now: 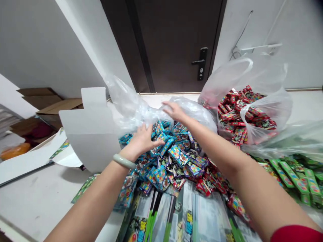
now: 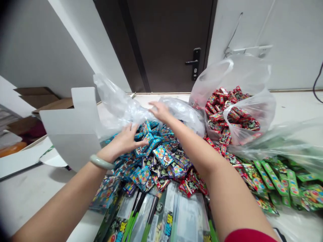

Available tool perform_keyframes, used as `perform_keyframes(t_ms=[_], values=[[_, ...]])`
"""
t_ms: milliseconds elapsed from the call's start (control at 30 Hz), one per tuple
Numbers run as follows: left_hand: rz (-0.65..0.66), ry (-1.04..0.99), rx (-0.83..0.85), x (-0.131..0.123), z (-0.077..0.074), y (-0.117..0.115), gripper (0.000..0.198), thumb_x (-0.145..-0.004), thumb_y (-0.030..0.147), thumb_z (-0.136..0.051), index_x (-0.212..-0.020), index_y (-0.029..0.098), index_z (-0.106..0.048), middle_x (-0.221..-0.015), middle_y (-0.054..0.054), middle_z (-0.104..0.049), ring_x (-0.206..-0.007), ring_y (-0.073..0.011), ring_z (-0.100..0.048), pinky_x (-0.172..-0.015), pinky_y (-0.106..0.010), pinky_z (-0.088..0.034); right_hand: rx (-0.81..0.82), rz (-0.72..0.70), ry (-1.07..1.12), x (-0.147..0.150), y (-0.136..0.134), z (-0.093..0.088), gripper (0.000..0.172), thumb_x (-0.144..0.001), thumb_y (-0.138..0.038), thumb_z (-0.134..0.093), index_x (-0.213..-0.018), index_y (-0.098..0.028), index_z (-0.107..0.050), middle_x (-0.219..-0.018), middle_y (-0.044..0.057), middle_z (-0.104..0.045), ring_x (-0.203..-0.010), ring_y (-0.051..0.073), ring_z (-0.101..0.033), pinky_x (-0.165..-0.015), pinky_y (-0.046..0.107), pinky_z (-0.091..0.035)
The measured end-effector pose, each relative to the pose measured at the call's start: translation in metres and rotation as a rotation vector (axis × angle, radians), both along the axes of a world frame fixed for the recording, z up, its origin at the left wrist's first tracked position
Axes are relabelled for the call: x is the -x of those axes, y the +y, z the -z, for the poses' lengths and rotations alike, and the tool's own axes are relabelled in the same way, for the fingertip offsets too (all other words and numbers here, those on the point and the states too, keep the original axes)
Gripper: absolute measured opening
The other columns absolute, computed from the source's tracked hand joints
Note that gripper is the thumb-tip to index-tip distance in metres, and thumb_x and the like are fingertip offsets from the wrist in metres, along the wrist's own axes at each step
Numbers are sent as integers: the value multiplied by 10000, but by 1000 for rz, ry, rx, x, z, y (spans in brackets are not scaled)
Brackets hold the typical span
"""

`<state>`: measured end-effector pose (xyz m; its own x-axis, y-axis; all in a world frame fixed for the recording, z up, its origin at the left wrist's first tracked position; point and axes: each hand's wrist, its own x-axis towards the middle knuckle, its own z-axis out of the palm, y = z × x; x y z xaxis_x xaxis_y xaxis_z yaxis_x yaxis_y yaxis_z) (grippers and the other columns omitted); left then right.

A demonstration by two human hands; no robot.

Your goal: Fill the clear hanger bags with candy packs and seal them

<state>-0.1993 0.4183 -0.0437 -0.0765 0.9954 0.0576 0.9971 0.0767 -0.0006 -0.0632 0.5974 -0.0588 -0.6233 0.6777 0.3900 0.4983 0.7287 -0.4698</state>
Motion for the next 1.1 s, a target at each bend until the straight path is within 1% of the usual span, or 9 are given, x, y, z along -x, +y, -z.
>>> perform_keyframes(t_ms=[133, 200, 267, 333, 433, 567, 667, 867, 1100], values=[[260, 34, -126, -43, -17, 25, 617, -897, 486, -529, -1387, 145, -374, -1474, -192, -363, -1370, -338, -333, -1115, -469, -294, -48, 277, -66, -44, 38, -7, 917, -677, -286, -780, -1465, -159, -329, -1548, 185, -243, -1445, 378, -98, -1144, 575, -81], [404, 70, -109, -62, -16, 46, 475, -929, 413, -485, -1338, 173, -449, -1446, -151, -418, -1363, -313, -342, -1125, -492, -270, 49, 366, -81, -54, 49, -2, 1076, -533, -239, -867, -1465, -203, -330, -1558, 193, -207, -1430, 420, -127, -1120, 603, -122], [443, 131, -78, -72, -8, 66, 455, -915, 437, -497, -1295, 188, -515, -1457, -138, -409, -1393, -349, -275, -1129, -550, -225, 184, 391, -37, -57, 57, 3, 942, -595, -279, -846, -1420, -192, -399, -1488, 236, -329, -1340, 403, -356, -1065, 561, -280], [365, 183, -37, -70, 1, 80, 505, -867, 508, -549, -1228, 155, -587, -1408, -176, -457, -1360, -415, -307, -1103, -595, -230, 267, 382, 3, -56, 64, 5, 600, -759, -369, -736, -1288, -179, -526, -1309, 208, -531, -1136, 314, -566, -944, 481, -434], [270, 202, -1, -57, 11, 83, 513, -829, 530, -592, -1119, 112, -656, -1279, -209, -557, -1202, -429, -488, -1050, -584, -309, 329, 296, 57, -54, 66, -3, 240, -913, -399, -565, -997, -184, -632, -991, 59, -653, -847, 166, -624, -761, 332, -515], [244, 176, -14, -49, 16, 71, 534, -839, 528, -582, -1155, 99, -627, -1310, -209, -525, -1177, -422, -504, -1029, -555, -346, 416, 123, 138, -76, 43, -15, 188, -793, -356, -607, -748, -176, -639, -658, -15, -614, -570, 130, -541, -535, 251, -436], [223, 140, 8, -50, 20, 65, 600, -797, 585, -614, -1138, 92, -630, -1241, -217, -561, -1154, -440, -509, -996, -562, -373, 569, -57, 195, -109, 24, -16, 214, -634, -352, -649, -760, -180, -664, -630, -19, -613, -531, 134, -517, -497, 244, -387], [227, 54, -9, -45, 20, 69, 519, -794, 489, -670, -1122, 90, -626, -1239, -240, -552, -1181, -464, -472, -967, -604, -370, 626, 102, 482, -124, 31, -25, 226, -576, -271, -577, -787, -195, -610, -596, -44, -560, -521, 121, -459, -499, 236, -325], [384, -239, -161, -83, 1, 98, 210, -941, 178, -461, -958, 150, -669, -998, -103, -668, -974, -222, -617, -900, -348, -482, 587, -44, 650, -93, 6, -45, 160, -562, -235, -558, -714, -196, -528, -567, -63, -475, -510, 99, -390, -497, 219, -290]])
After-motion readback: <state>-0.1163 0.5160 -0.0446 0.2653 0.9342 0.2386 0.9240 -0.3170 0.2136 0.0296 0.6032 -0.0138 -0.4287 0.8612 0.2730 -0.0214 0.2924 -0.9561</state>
